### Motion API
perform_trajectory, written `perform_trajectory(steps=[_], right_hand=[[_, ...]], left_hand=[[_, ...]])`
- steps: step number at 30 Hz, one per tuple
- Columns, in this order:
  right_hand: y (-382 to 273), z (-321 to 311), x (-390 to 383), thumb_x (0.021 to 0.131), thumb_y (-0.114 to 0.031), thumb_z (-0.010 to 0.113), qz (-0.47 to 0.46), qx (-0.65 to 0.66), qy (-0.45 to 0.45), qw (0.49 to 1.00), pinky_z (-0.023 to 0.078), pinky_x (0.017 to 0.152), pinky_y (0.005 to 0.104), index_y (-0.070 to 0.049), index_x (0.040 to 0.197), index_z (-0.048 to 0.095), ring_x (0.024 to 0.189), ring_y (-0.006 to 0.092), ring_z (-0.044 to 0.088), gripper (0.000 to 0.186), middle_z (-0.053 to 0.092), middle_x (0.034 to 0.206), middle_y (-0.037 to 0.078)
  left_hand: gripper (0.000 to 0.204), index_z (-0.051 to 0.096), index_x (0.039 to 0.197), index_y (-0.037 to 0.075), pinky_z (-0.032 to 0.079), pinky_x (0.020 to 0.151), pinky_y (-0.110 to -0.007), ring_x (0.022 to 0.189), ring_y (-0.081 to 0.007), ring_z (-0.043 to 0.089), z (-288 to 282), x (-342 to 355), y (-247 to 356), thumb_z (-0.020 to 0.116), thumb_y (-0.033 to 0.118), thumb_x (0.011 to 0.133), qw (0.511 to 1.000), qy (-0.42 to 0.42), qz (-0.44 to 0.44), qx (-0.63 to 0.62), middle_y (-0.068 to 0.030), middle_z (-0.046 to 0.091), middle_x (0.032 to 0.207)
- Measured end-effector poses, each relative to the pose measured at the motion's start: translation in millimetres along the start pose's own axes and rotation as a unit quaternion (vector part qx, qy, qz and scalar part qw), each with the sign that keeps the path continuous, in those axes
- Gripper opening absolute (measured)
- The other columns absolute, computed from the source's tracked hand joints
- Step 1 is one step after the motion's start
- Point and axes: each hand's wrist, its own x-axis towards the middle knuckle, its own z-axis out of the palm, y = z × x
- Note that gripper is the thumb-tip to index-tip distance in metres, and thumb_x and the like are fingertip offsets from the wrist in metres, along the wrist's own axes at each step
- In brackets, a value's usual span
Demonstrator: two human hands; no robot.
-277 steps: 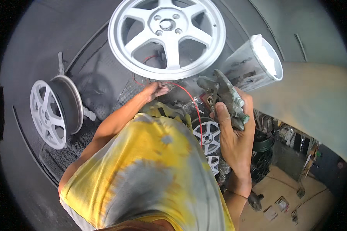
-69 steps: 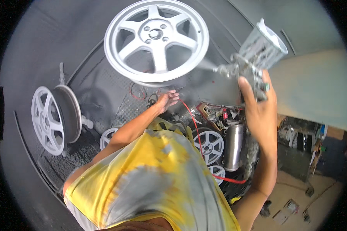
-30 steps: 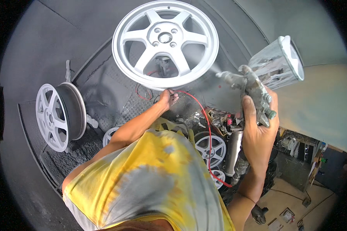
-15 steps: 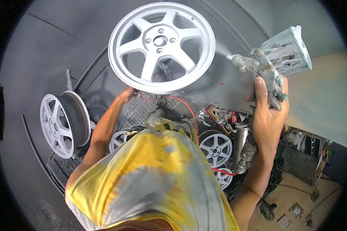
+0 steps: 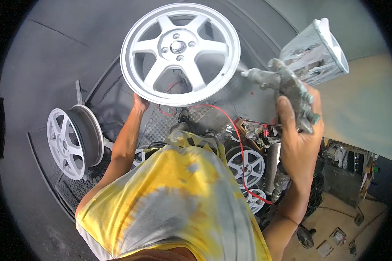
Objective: The person mixes paint in a cup by hand, pours it into a spray gun, and uses the spray gun to paint several car rims white while turning them by hand.
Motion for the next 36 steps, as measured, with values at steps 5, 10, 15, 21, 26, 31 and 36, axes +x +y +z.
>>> perform_trajectory(steps=[5,10,15,21,26,31,36], right_hand=[[6,-4,6,0.108,-0.014,0.062,0.037,0.022,0.05,0.998,0.048,0.072,0.0246,0.0,0.127,0.062,0.077,0.0069,0.056,0.024,0.063,0.091,0.0],[10,-5,3,0.108,-0.023,0.063,0.031,0.036,0.028,0.998,0.048,0.071,0.0263,-0.002,0.126,0.062,0.074,0.009,0.057,0.028,0.06,0.087,0.0],[-8,-9,-9,0.108,-0.023,0.062,0.057,0.047,-0.039,0.996,0.047,0.071,0.0259,-0.002,0.129,0.062,0.074,0.0087,0.056,0.029,0.062,0.087,0.001],[-14,-13,-16,0.105,-0.011,0.064,0.134,0.109,-0.058,0.983,0.047,0.073,0.0241,0.0,0.124,0.062,0.082,0.0067,0.055,0.022,0.063,0.096,0.0],[-11,-13,-5,0.109,-0.02,0.061,0.047,0.012,-0.001,0.999,0.047,0.071,0.0244,-0.002,0.134,0.061,0.077,0.0079,0.055,0.031,0.064,0.096,0.001],[0,-18,9,0.109,-0.021,0.061,0.048,-0.003,0.053,0.997,0.047,0.072,0.0246,-0.002,0.129,0.061,0.078,0.0089,0.056,0.028,0.063,0.094,0.001],[-1,-7,19,0.109,-0.02,0.061,0.056,0.006,0.07,0.996,0.047,0.073,0.0246,-0.003,0.124,0.062,0.078,0.0086,0.056,0.023,0.061,0.091,0.0]], left_hand=[[0.058,0.058,0.133,0.008,0.058,0.098,-0.049,0.116,-0.0291,0.068,12,-16,-22,0.037,0.052,0.101,0.996,0.031,-0.048,-0.07,-0.0094,0.067,0.128],[0.061,0.06,0.13,0.009,0.058,0.097,-0.043,0.115,-0.0249,0.068,5,-10,-51,0.038,0.058,0.1,0.986,0.012,-0.053,-0.157,-0.0057,0.068,0.128],[0.062,0.062,0.129,0.012,0.06,0.086,-0.035,0.111,-0.0194,0.068,15,-12,-57,0.039,0.063,0.1,0.986,0.004,-0.015,-0.168,-0.0015,0.068,0.124],[0.065,0.061,0.132,0.016,0.058,0.086,-0.038,0.106,-0.0213,0.067,21,-14,-50,0.04,0.069,0.099,0.991,0.025,-0.009,-0.129,0.0001,0.066,0.121],[0.078,0.057,0.142,0.018,0.056,0.098,-0.043,0.118,-0.024,0.063,-7,26,-49,0.041,0.079,0.096,0.991,-0.005,0.034,-0.126,-0.0021,0.064,0.133],[0.081,0.055,0.145,0.018,0.055,0.101,-0.044,0.121,-0.0246,0.063,-7,46,-20,0.041,0.08,0.095,0.997,-0.039,0.034,-0.062,-0.0027,0.063,0.137],[0.082,0.055,0.146,0.017,0.055,0.102,-0.044,0.122,-0.0247,0.063,8,56,16,0.041,0.08,0.095,0.998,-0.064,0.008,0.01,-0.0028,0.063,0.138]])
